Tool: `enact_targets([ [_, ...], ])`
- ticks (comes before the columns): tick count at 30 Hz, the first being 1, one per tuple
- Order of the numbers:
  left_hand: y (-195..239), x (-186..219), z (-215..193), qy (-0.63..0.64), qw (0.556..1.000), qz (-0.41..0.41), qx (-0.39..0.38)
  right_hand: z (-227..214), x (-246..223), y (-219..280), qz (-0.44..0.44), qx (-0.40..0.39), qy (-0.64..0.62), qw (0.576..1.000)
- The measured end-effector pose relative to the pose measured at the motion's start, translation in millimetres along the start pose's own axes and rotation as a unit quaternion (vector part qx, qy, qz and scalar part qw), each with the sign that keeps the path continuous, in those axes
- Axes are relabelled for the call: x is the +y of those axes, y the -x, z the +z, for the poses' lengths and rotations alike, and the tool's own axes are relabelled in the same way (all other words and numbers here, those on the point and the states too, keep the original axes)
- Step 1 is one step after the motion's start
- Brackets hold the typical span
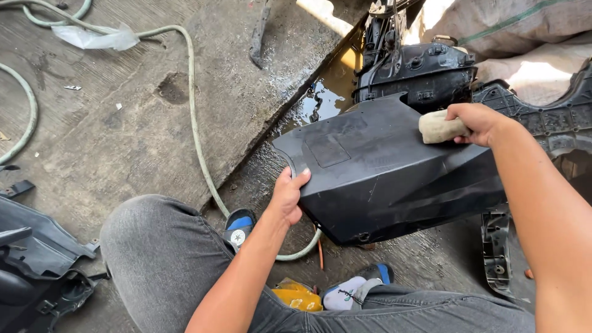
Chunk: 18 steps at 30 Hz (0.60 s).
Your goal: The person sits on the ground and wipes a black plastic motorcycle part with a cloth. They turn the part over to clean both sides and the interior, then place it down among other parts.
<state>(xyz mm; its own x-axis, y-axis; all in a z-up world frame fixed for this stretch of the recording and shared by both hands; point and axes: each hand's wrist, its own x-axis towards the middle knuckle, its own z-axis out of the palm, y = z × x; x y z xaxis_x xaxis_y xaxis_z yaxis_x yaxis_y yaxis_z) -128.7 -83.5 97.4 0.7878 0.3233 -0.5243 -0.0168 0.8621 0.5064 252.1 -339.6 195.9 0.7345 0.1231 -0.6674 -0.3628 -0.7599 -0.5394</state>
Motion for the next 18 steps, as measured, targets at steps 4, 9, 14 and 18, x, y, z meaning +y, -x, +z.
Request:
enact_targets([
  [4, -1, -3, 4, 0.03, 0.999, 0.013, 0.004, 4, -12, 30, -0.119, 0.085, -0.048, 0.988],
  [9, 5, 3, 14, 0.059, 0.998, 0.006, -0.007, 14, -30, 138, -0.341, -0.085, -0.261, 0.899],
  [14, 53, 25, 28, 0.061, 0.998, -0.014, 0.001, 30, -21, 214, -0.352, -0.161, -0.375, 0.842],
  [18, 78, 45, 44, 0.089, 0.996, -0.004, 0.006, 26, 10, 213, -0.351, -0.106, -0.394, 0.843],
])
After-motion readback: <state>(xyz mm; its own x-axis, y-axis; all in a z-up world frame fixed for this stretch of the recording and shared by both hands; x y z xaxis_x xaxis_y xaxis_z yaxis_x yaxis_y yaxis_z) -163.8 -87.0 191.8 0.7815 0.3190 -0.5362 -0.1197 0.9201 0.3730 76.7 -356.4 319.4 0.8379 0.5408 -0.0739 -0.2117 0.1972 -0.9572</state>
